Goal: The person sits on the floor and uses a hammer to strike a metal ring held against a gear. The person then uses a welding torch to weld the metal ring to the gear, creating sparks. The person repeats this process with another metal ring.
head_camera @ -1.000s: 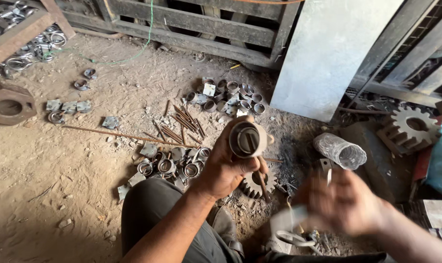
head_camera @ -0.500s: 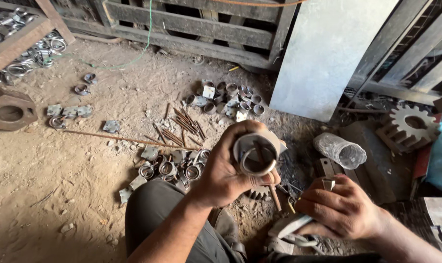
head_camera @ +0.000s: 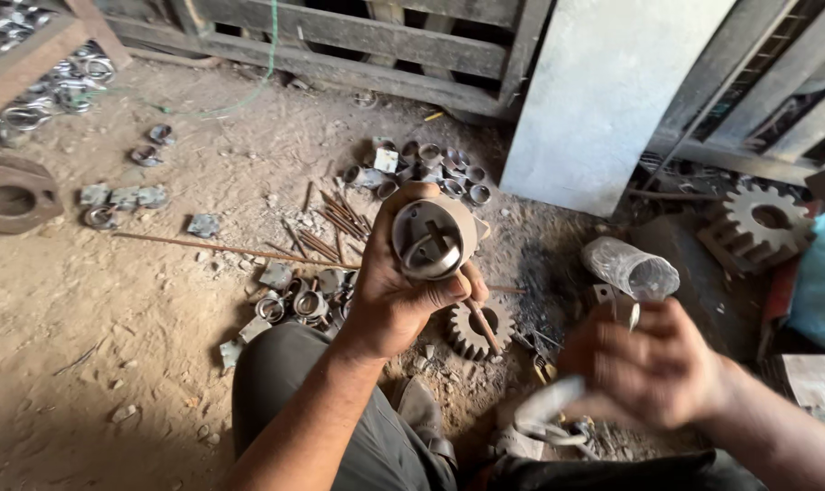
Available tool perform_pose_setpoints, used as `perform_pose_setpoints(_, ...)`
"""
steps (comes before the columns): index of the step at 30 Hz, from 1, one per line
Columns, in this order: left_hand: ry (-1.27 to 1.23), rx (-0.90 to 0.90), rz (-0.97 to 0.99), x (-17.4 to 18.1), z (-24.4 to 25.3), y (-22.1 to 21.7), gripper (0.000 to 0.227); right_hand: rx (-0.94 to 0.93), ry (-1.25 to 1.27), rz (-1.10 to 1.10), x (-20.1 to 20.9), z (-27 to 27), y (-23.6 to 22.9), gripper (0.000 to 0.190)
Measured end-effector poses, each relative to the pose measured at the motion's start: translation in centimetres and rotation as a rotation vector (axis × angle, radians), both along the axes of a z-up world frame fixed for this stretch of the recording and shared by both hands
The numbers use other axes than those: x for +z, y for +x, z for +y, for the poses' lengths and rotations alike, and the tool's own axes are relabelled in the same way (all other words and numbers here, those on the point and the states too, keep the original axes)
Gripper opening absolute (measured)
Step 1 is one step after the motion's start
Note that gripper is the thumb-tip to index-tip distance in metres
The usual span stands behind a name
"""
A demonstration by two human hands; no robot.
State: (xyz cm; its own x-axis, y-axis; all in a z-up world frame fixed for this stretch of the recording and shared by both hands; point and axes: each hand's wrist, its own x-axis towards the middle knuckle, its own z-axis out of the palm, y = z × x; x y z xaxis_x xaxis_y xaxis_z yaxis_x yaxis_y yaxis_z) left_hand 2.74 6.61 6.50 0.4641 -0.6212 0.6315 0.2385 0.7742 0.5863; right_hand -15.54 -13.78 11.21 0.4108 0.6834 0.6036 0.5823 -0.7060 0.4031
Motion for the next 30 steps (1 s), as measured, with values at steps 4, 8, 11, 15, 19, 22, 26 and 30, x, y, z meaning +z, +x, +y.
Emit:
perform_pose_setpoints(4, 0.021, -0.008, 0.001, -0.3, -0.2, -0.4, 0.077, 0.113, -0.032, 0.146, -0.3, -0.3, 0.0, 0.023)
perform_pose_setpoints(8, -0.007, -0.047, 0.039, 0.0, -0.3, -0.5, 0.079, 0.022, 0.025, 0.021, -1.6, -1.7, 0.4, 0.037)
perform_pose_setpoints(11, -0.024, -0.011, -0.012, 0.1, 0.1, 0.2, 0.078, 0.141, 0.108, 0.268, -3.6, -2.1, 0.0, 0.029)
perform_pose_setpoints(15, 0.029, 0.217, -0.196, 0.2, 0.3, 0.5, 0.071, -0.141, 0.911, 0.712, -6.6, -0.5, -0.7, 0.03)
perform_pose_setpoints(19, 0.121, 0.576, -0.418, -0.6, -0.6, -0.4, 0.065, -0.203, 2.505, 0.877, -10.5, 2.8, -0.4, 0.044)
perform_pose_setpoints(22, 0.198, 0.613, -0.407, -2.4, -1.9, -0.9, 0.063, -0.204, 2.809, 0.839, -14.9, 5.1, -0.5, 0.039)
perform_pose_setpoints(26, 0.237, 0.703, -0.473, -4.9, -3.8, -1.5, 0.062, -0.05, 3.105, 0.618, -17.9, 6.9, -0.5, 0.033)
perform_pose_setpoints(30, 0.292, 0.741, -0.514, -7.2, -5.1, -2.1, 0.064, -0.027, 3.139, 0.593, -16.4, 8.7, -0.9, 0.043)
